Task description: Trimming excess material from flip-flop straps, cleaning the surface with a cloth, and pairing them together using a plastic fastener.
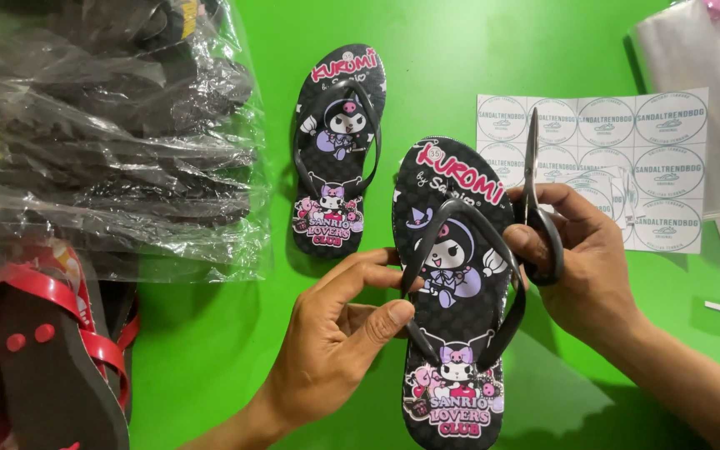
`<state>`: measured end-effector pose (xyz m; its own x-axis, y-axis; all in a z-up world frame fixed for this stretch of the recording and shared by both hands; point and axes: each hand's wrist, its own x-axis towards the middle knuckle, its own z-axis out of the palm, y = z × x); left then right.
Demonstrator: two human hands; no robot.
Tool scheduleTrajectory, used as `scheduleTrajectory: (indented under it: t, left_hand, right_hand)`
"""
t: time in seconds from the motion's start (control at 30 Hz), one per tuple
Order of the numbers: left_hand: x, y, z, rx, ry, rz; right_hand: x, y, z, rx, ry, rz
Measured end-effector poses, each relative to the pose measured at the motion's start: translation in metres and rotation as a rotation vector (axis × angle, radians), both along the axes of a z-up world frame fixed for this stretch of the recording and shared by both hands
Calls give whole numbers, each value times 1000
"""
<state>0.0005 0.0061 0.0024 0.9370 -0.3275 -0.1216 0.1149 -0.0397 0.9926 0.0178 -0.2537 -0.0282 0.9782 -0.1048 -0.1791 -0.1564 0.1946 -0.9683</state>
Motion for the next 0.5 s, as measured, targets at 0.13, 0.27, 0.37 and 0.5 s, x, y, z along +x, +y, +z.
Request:
scheduleTrajectory:
  t: [0.13, 0.27, 0.37, 0.5]
  left_hand:
    - [-1, -1, -4, -6, 20, 3]
    - [-1, -1, -4, -45, -5, 15]
    - [0, -2, 4, -49, 44, -5]
    - [2, -4, 0, -180, 180, -22]
  right_hand:
    - [-1, 1, 1, -93, 19, -8]
    - [2, 2, 2, -30, -14, 5]
    - [1, 1, 0, -58, -11, -11]
    - [2, 0, 5, -95, -5, -40]
